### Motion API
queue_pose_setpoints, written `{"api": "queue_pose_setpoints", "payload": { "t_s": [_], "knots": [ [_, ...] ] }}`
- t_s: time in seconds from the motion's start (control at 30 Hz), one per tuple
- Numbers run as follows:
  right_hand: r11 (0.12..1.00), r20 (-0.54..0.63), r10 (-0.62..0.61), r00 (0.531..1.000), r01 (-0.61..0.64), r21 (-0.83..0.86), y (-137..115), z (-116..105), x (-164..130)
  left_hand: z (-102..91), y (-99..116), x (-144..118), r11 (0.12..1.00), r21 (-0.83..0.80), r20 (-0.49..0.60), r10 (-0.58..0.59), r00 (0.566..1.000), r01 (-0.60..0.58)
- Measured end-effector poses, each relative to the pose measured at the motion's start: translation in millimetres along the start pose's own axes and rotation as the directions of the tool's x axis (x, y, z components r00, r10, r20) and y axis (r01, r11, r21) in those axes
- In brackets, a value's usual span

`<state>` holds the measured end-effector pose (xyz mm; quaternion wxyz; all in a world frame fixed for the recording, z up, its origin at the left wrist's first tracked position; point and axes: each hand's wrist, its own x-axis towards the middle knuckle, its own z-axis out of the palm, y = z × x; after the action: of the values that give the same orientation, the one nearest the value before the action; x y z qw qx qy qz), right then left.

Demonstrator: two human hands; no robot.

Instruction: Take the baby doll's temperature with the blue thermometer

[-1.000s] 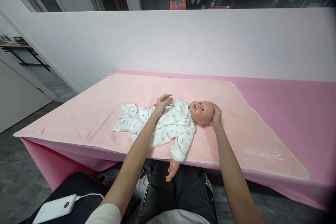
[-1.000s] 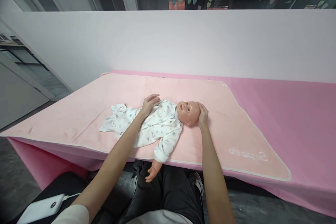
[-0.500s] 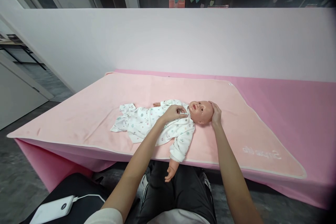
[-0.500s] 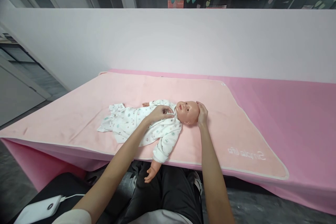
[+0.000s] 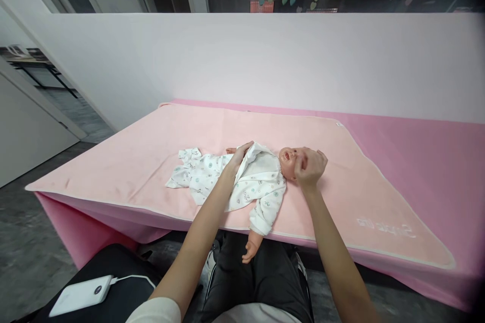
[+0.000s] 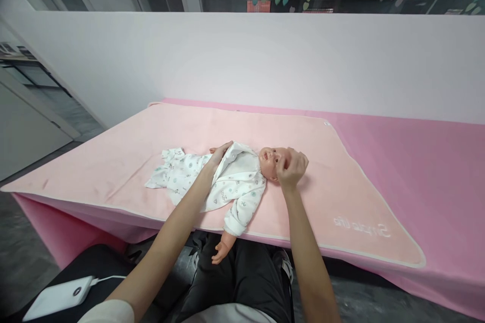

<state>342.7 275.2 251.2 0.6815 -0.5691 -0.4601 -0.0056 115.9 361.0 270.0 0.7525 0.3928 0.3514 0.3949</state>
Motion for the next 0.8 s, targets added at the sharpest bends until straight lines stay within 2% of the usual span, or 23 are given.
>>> {"api": "queue_pose_setpoints", "payload": {
  "t_s": [0.03, 0.07, 0.17, 0.23, 0.27, 0.3, 0.47, 0.53, 0.63, 0.73, 0.8],
  "knots": [
    [0.993, 0.115, -0.093, 0.989, 0.1, -0.061, -7.5, 4.2, -3.1, -0.1, -0.7, 0.2, 1.0, 0.0, -0.028, 0.016, 0.999, -0.016],
    [0.974, 0.244, -0.175, 0.954, 0.204, -0.1, -16.4, 9.9, -6.1, 0.0, -1.4, 0.2, 0.999, 0.005, -0.057, 0.036, 0.998, -0.036],
    [0.88, 0.554, -0.322, 0.768, 0.458, -0.123, -46.4, 33.4, -14.8, 1.7, -2.2, -0.8, 0.997, 0.014, -0.097, 0.077, 0.992, -0.076],
    [0.796, 0.659, -0.349, 0.666, 0.581, -0.166, -62.3, 51.5, -18.7, 3.5, -1.4, -2.2, 0.996, 0.02, -0.093, 0.084, 0.992, -0.083],
    [0.756, 0.688, -0.344, 0.639, 0.623, -0.201, -67.4, 60.3, -19.7, 4.4, -0.8, -2.8, 0.996, 0.026, -0.091, 0.087, 0.992, -0.085],
    [0.722, 0.702, -0.323, 0.634, 0.645, -0.25, -70.3, 68.5, -20.1, 5.1, -0.2, -3.3, 0.996, 0.033, -0.088, 0.089, 0.992, -0.086],
    [0.647, 0.672, -0.188, 0.716, 0.605, -0.463, -69.9, 92.4, -19.7, 3.6, -0.1, -2.0, 0.994, 0.059, -0.08, 0.099, 0.992, -0.094],
    [0.616, 0.666, -0.186, 0.722, 0.614, -0.494, -73.6, 90.8, -21.8, 0.8, -1.2, 0.2, 0.994, 0.007, -0.091, 0.107, 0.99, -0.107],
    [0.6, 0.64, -0.199, 0.742, 0.609, -0.519, -88.6, 76.5, -25.4, -2.8, -2.3, 3.4, 0.98, -0.168, -0.094, 0.088, 0.992, -0.103],
    [0.682, 0.519, -0.189, 0.834, 0.492, -0.542, -107.4, 52.1, -23.6, -2.8, -2.3, 4.4, 0.964, -0.251, -0.095, 0.061, 0.994, -0.083],
    [0.792, 0.375, -0.163, 0.913, 0.348, -0.502, -117.8, 33.7, -18.7, -1.0, -2.4, 3.6, 0.97, -0.218, -0.109, 0.085, 0.99, -0.107]
  ]
}}
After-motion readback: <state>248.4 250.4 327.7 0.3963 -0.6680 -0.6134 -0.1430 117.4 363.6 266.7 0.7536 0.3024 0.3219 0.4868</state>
